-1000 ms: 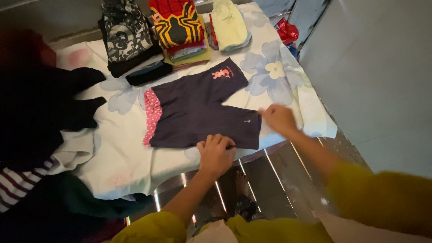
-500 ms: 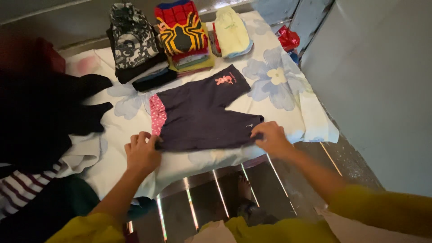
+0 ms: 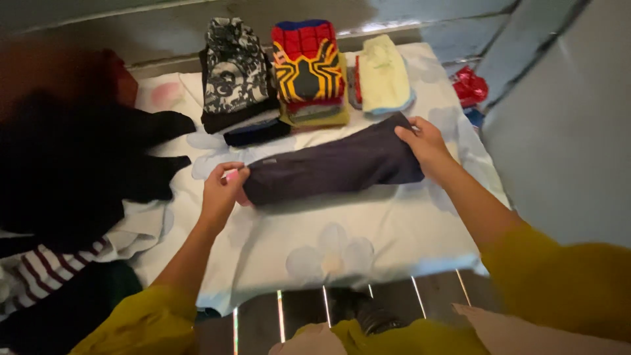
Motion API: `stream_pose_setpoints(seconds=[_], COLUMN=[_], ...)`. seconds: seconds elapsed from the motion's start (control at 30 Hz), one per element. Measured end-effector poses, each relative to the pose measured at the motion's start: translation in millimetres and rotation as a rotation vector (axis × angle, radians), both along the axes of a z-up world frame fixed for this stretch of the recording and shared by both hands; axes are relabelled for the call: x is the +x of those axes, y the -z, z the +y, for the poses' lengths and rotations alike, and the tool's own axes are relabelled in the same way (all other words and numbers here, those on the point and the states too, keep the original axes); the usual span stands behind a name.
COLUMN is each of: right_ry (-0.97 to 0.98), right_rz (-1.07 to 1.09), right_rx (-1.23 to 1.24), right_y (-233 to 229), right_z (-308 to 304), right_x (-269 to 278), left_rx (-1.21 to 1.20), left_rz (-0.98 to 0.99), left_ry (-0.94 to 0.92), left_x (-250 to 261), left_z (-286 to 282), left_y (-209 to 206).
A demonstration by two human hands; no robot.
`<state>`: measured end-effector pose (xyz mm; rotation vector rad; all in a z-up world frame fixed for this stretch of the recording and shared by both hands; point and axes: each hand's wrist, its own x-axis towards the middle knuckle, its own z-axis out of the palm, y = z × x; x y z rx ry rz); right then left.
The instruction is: Folding various garments including pants and shirts and stacking them on a bed.
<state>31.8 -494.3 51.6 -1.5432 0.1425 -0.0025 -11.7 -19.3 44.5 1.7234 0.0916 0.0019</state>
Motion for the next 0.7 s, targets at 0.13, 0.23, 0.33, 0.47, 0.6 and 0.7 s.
stream_pose_setpoints(seconds=[0.13,0.23,0.33,0.47,0.6,0.7], right_ry=[-0.006,-0.068,-0.048,0.000,-0.038,-0.208], right_rz=[-0.060,-0.030,-0.117,-0.171,-0.352,-0.588], right_rx=[-0.578,-0.899,-0.856,-0.902,-1.103,-1.108], right_y=[119,82,45,33,16,19], right_z=[-17,13,32,39,53,61], right_x=[93,70,51,51,46,41], left_rx=[0.212,0.624,0.595,0.642,0.881,1.021], left_rz=[0.355,-0.007,-0.113,-0.074,0.049,-0.260], left_ry=[-0.269,-0.374,-0.439,-0.478,-0.524,-0.328], left_x=[31,54,26,18,16,17], left_z=[-16,-1,-45,-68,-89,-97], left_y=[24,132,51,22,-16,-7])
